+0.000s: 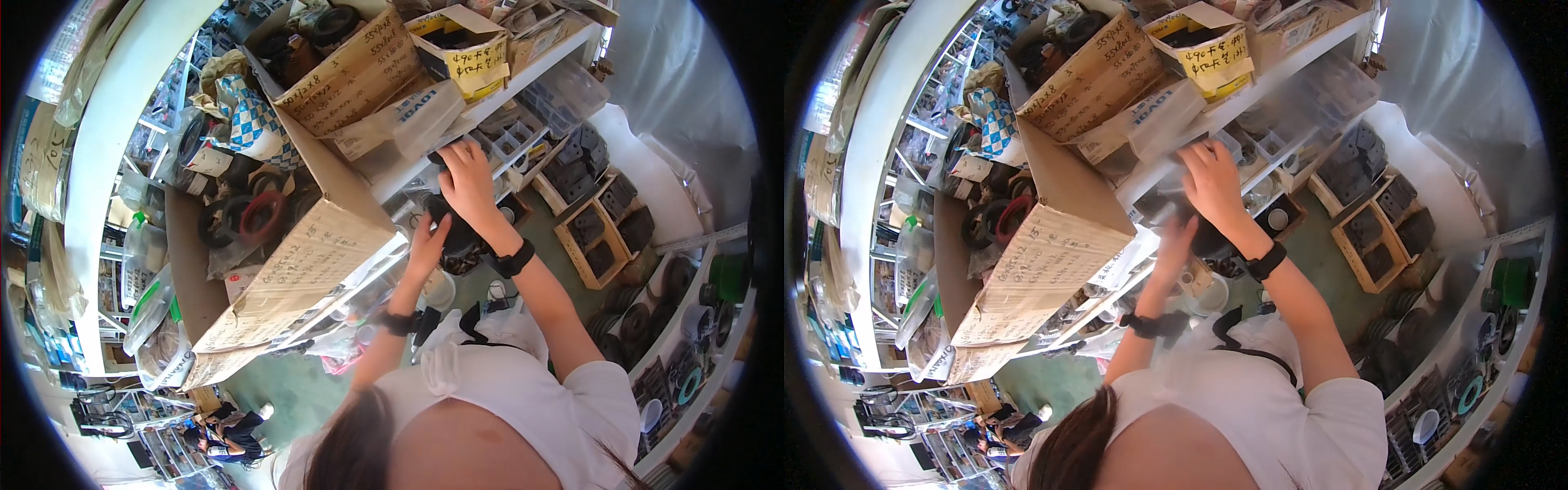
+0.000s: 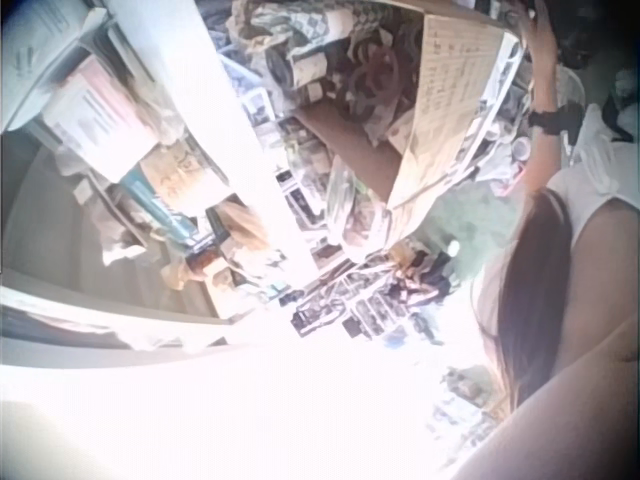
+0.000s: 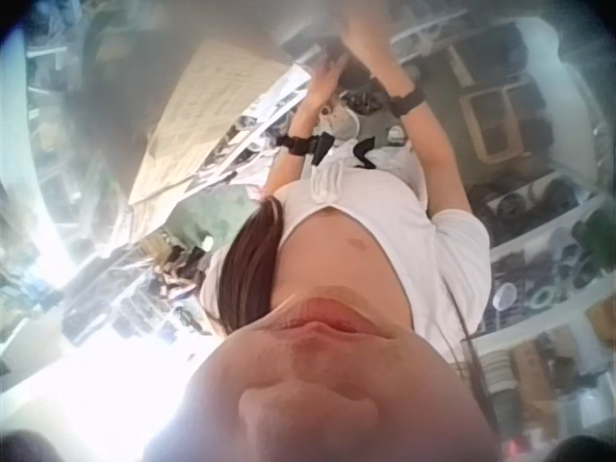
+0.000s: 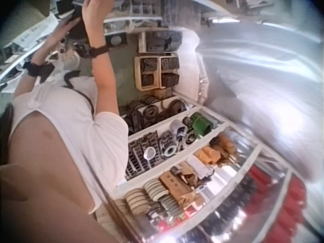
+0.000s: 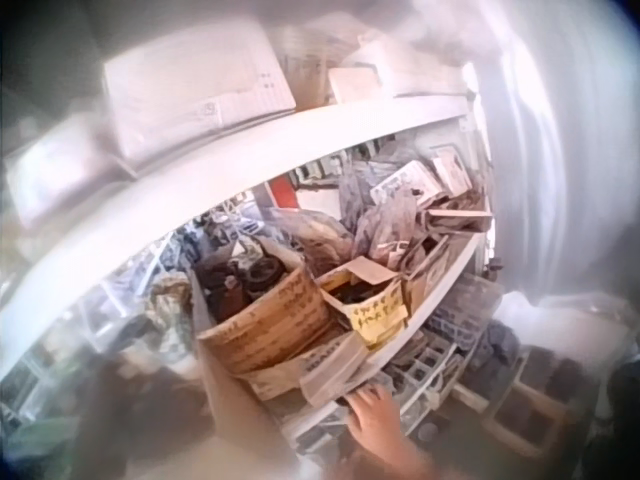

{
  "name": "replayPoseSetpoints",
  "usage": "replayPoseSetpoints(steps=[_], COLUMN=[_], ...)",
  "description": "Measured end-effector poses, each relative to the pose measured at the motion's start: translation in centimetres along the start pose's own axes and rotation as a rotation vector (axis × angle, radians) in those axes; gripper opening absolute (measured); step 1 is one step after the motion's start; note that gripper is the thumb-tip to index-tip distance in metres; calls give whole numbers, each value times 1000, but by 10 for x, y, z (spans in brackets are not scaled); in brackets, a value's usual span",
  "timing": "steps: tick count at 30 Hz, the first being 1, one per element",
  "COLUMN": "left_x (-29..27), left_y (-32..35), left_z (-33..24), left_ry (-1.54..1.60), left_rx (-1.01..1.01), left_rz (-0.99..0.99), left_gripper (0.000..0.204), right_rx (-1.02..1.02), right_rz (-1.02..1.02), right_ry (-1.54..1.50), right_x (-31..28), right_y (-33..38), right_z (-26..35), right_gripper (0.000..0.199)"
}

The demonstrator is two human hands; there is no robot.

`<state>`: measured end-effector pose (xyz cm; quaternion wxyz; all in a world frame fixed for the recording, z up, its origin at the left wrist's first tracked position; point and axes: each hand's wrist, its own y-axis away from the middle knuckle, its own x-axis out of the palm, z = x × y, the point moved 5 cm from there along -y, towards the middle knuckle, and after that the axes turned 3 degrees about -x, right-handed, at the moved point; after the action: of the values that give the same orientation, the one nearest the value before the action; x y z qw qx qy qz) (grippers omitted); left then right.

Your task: The person wipes various wheel-shaped industrial components on warehouse shelves using a black cloth.

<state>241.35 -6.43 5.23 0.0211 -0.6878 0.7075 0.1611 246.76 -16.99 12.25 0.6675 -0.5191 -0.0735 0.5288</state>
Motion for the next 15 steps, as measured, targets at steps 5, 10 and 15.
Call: replayPoseSetpoints(steps=[5, 10, 15], left_x=[2, -38, -37], left_y=[13, 22, 28], left_z=[20, 94, 69], left_ry=[59, -66, 221], left_rx=[-39, 36, -165], left_rz=[31, 34, 36], left_gripper=[35, 40, 45], right_rx=[-39, -66, -41], right_rz=[77, 120, 195], right_ry=[4, -70, -8], right_x=[15, 45, 57], right_y=[6, 35, 52], right_z=[30, 66, 54], right_gripper=[33, 41, 41])
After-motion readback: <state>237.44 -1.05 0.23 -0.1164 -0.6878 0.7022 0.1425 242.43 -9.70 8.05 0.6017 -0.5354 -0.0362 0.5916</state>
